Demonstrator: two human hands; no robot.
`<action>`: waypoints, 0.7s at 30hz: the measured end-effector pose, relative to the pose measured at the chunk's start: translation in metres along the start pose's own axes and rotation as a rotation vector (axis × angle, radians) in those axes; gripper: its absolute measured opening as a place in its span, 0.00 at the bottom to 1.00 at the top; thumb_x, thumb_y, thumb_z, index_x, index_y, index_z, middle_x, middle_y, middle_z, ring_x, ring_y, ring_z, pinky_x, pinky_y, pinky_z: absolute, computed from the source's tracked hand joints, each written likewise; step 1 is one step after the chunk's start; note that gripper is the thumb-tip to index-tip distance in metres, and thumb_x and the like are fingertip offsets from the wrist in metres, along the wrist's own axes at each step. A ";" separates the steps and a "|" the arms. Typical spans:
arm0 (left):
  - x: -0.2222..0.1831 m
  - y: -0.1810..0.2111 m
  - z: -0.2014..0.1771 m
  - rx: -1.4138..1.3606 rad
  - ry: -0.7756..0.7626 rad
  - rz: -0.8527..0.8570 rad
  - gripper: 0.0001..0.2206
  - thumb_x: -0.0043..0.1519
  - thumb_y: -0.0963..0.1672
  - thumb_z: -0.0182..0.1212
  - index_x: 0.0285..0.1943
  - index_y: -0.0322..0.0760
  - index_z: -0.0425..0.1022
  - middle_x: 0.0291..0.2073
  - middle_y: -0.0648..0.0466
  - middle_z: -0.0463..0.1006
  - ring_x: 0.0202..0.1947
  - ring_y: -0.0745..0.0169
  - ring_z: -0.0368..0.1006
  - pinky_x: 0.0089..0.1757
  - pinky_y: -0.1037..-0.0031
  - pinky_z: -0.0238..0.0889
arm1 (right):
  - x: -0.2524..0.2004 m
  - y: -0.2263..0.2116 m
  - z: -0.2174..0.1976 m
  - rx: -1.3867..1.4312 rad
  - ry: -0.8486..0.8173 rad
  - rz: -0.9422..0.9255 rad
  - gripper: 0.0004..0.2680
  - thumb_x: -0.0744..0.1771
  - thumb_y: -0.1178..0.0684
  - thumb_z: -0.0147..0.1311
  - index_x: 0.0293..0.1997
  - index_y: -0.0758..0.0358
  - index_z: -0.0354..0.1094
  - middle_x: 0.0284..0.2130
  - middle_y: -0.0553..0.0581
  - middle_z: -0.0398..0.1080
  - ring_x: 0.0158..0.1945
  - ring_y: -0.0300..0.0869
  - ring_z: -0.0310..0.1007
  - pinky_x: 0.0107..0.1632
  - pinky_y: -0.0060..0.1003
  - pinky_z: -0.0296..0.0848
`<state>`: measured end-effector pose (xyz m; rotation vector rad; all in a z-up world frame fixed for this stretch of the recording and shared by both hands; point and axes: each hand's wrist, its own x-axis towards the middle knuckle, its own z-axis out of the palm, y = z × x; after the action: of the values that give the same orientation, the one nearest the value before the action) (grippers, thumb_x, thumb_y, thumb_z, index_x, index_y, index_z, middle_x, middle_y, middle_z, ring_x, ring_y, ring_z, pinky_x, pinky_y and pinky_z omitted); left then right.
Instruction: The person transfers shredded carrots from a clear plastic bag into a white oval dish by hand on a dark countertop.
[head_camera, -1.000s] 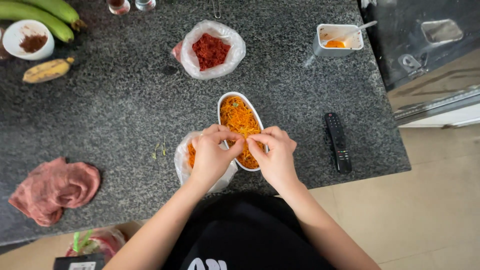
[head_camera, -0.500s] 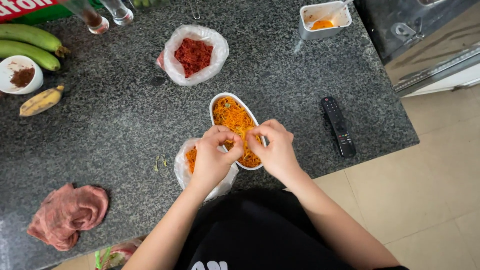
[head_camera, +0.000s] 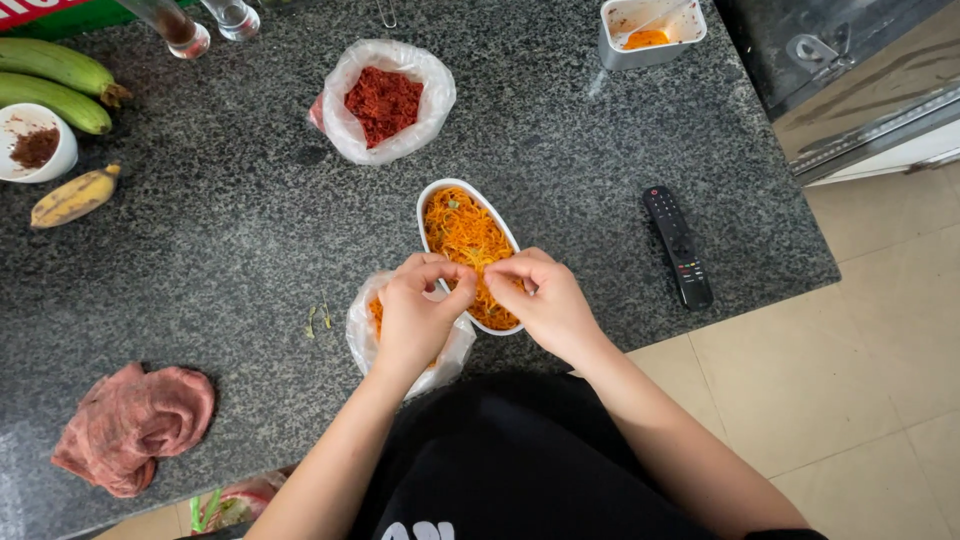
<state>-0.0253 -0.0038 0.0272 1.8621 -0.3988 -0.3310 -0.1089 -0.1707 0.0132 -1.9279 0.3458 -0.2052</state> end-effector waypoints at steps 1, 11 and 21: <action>0.000 0.001 0.000 0.001 0.000 -0.001 0.07 0.56 0.44 0.70 0.37 0.35 0.84 0.38 0.55 0.80 0.39 0.65 0.76 0.43 0.74 0.67 | 0.000 -0.005 0.000 0.001 0.000 0.000 0.06 0.66 0.53 0.61 0.43 0.63 0.79 0.32 0.51 0.71 0.32 0.34 0.65 0.36 0.30 0.65; 0.000 0.004 0.000 0.066 0.001 0.080 0.06 0.55 0.44 0.69 0.35 0.35 0.83 0.37 0.55 0.81 0.40 0.63 0.77 0.45 0.73 0.67 | 0.010 0.022 0.001 -0.087 0.111 0.056 0.08 0.63 0.52 0.62 0.40 0.65 0.78 0.34 0.53 0.73 0.33 0.36 0.72 0.37 0.31 0.69; 0.002 -0.002 0.003 0.125 0.011 0.027 0.07 0.56 0.44 0.68 0.39 0.39 0.85 0.39 0.56 0.80 0.40 0.64 0.73 0.46 0.69 0.59 | 0.012 0.048 -0.003 -0.005 0.023 0.171 0.09 0.63 0.50 0.64 0.40 0.65 0.78 0.35 0.52 0.73 0.33 0.32 0.68 0.37 0.30 0.68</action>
<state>-0.0242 -0.0064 0.0238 1.9779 -0.4454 -0.2830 -0.1054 -0.1943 -0.0306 -1.8910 0.5240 -0.1137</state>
